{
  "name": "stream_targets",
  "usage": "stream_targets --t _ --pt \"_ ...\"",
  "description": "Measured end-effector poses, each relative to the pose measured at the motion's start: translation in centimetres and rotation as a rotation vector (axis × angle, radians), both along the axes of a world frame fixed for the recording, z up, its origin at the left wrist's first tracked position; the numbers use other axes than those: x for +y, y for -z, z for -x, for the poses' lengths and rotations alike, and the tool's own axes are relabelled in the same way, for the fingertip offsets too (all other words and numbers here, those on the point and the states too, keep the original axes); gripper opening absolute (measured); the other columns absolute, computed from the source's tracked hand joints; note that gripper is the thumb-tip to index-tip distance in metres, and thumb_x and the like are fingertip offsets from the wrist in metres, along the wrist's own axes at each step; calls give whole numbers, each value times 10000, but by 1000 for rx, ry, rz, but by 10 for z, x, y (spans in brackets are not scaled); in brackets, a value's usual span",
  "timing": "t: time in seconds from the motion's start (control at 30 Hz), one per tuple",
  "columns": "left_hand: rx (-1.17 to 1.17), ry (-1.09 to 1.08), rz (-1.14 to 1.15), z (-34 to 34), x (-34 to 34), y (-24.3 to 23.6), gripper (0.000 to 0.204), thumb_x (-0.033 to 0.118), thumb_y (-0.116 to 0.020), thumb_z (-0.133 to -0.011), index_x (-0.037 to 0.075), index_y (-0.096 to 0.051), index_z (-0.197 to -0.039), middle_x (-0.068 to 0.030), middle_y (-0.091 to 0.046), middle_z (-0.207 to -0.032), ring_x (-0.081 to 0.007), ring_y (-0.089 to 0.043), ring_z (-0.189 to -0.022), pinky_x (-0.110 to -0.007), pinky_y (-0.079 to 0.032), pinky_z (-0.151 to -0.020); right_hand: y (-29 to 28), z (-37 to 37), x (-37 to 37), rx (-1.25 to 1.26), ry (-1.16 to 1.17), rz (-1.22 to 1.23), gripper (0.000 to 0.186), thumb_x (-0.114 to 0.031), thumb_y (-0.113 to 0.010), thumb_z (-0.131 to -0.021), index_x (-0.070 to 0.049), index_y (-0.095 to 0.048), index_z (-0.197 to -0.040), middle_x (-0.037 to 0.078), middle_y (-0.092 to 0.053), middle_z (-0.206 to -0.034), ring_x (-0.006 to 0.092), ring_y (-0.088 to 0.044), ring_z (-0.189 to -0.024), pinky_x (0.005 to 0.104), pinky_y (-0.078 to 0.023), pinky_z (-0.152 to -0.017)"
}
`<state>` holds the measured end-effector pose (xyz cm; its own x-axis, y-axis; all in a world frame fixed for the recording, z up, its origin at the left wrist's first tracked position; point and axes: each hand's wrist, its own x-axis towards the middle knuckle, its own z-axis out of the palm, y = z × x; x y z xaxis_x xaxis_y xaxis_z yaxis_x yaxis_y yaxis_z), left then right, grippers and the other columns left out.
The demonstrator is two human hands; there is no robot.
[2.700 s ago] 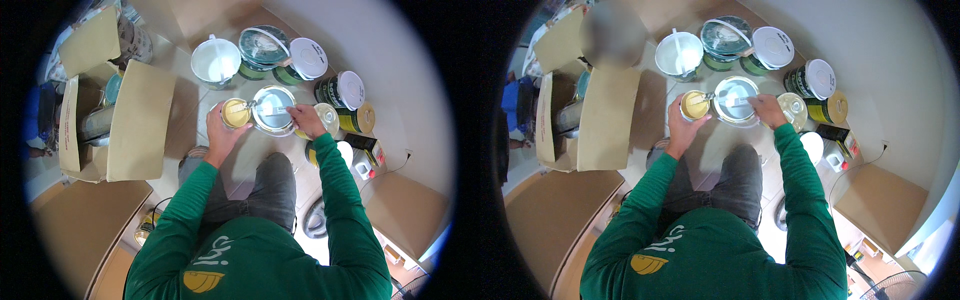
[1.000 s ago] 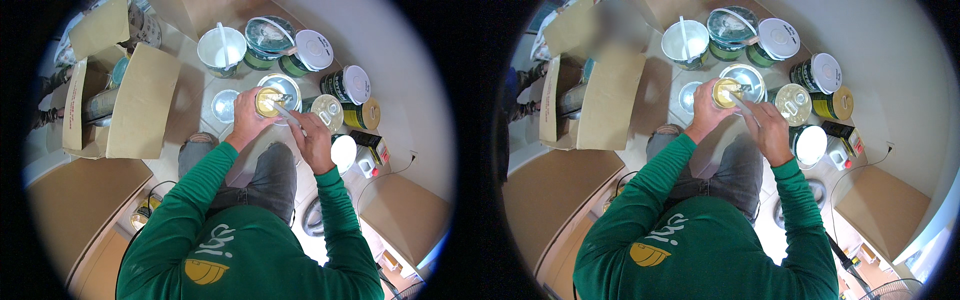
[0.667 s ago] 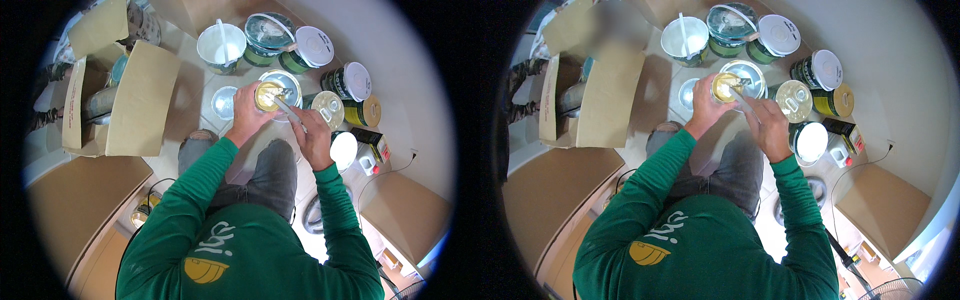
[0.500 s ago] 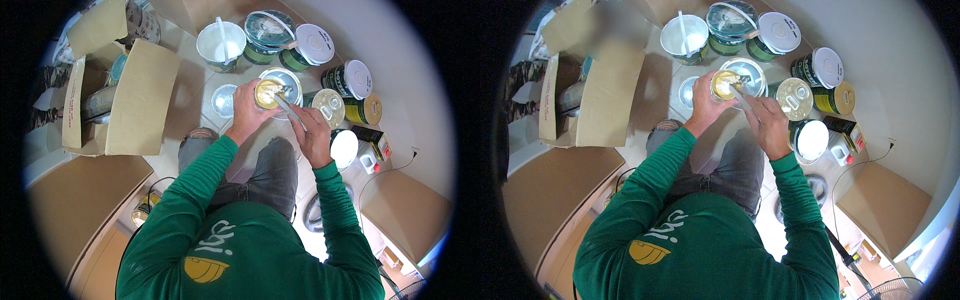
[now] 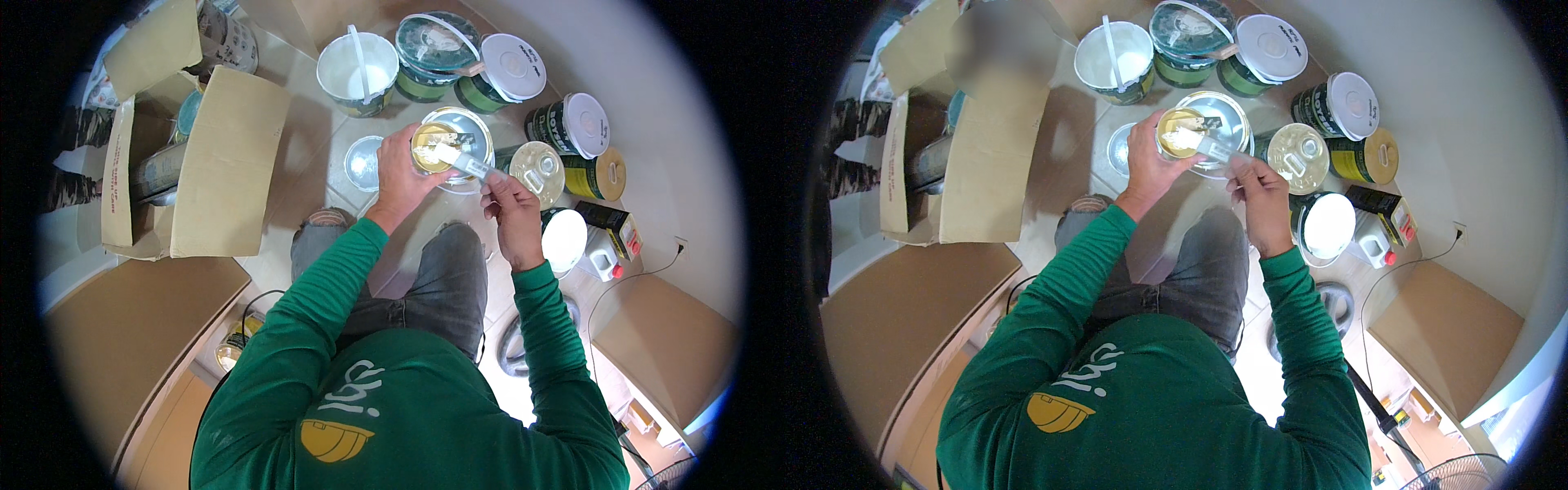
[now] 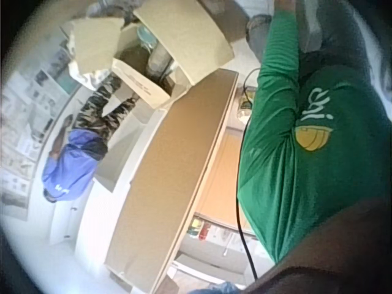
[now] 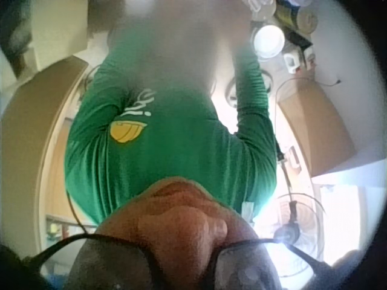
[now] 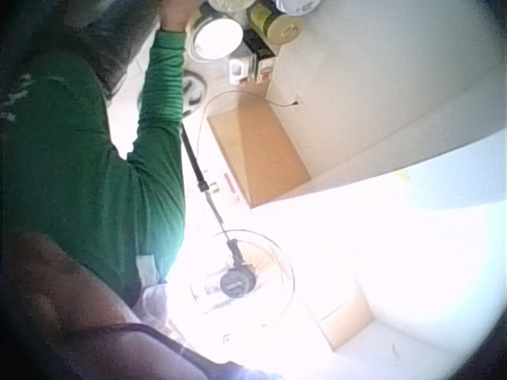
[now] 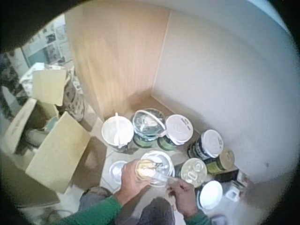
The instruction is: The person sits on the floor and uses a plastic spatula to mix yellow paint in a small can. They then transfer some of the mixed paint into a larger can and continue stirring.
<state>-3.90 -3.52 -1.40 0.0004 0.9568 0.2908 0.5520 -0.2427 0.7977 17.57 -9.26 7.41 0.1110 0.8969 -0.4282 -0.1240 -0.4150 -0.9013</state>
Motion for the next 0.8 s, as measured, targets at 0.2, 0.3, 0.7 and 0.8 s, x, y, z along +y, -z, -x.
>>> stream_targets --t 0.2,0.3,0.7,0.8 --pt "-30 -2 -8 12 -6 17 1058 371 -1083 -628 33 -557 -1482 -158 -677 -1320 -390 -613 -1242 -510 -474 -1076 -4 -16 7 402 197 111 208 -270 -693 -1125 -72 -750 -1094 16 -719 -914 123 -641 -775 269 -467 -634" --pt "-58 -47 4 19 -7 24 1071 409 -1080 -611 56 -568 -1482 -141 -679 -1329 -388 -609 -1235 -520 -470 -1066 -5 -20 19 368 290 112 207 -256 -688 -1123 -73 -741 -1040 18 -697 -864 124 -628 -747 267 -454 -625" --pt "-2 -125 63 56 -11 14 1099 449 -1070 -654 44 -538 -1526 -178 -644 -1382 -403 -593 -1292 -528 -456 -1113 169 23 126 -1290 -643 -321 268 -248 -646 -1009 -24 -793 -987 270 -785 -1005 480 -755 -989 574 -607 -919" --pt "41 -145 87 65 -18 15 1094 449 -1068 -670 40 -533 -1532 -183 -630 -1393 -408 -589 -1301 -533 -457 -1118 178 29 132 -1178 -688 -200 273 -246 -649 -991 -16 -795 -977 276 -785 -1016 487 -747 -1012 580 -599 -938"
